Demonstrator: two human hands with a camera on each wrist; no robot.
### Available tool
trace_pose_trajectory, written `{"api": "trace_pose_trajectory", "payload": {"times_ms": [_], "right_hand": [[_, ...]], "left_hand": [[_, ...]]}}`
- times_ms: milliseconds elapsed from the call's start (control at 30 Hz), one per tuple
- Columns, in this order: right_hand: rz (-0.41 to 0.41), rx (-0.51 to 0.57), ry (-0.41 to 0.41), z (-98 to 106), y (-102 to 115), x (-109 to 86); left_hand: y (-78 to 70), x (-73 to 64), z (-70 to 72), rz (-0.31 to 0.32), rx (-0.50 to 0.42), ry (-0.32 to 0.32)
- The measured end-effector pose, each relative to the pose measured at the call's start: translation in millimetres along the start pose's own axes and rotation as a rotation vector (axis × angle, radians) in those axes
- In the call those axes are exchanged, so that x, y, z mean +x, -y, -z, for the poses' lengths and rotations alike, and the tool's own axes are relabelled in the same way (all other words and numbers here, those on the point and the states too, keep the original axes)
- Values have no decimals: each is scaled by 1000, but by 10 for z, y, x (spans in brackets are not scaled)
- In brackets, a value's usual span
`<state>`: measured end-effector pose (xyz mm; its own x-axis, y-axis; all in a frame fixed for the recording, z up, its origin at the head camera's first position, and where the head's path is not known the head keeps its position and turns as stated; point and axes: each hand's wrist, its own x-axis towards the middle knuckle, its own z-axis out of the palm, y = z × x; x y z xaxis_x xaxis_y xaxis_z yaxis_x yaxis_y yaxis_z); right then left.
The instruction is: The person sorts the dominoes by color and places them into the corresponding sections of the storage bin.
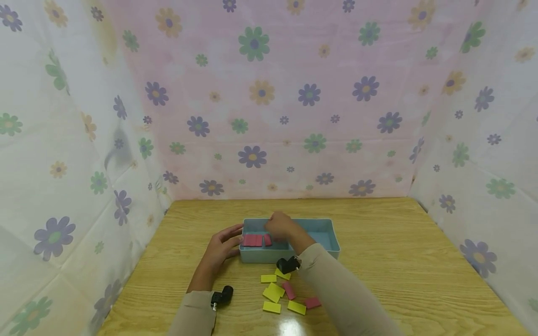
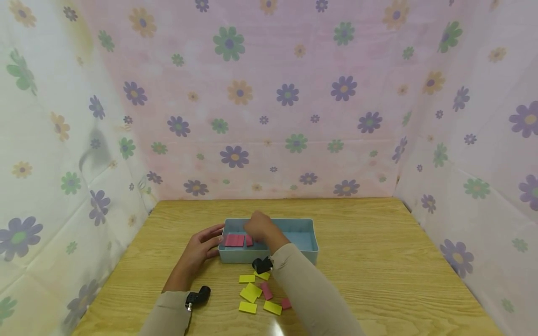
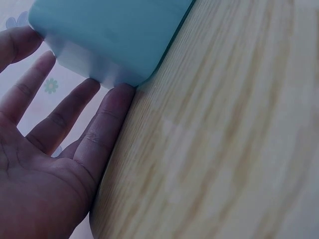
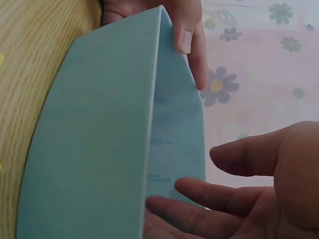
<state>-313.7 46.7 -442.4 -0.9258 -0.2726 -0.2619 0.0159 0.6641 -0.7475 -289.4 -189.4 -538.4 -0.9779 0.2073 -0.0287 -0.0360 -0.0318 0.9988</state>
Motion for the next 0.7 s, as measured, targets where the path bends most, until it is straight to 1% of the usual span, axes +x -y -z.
{"api": "trace_pose_trajectory", "payload": {"times_ms": [67, 167, 367, 500, 700], "right_hand": [[6, 38, 30, -19, -6, 3], [13, 76, 52, -39, -16, 5], [19, 97, 48, -60, -44, 19], [22, 112, 39, -80, -60, 45], [22, 131, 62, -109, -62, 40]], "left_hand": [[5, 0, 1, 1, 1, -3], [6, 2, -1, 5, -2, -2], [-3, 23, -7, 12, -12, 1], [-2, 27, -5, 4, -8, 2], [13, 3, -3, 4, 13, -16]]}}
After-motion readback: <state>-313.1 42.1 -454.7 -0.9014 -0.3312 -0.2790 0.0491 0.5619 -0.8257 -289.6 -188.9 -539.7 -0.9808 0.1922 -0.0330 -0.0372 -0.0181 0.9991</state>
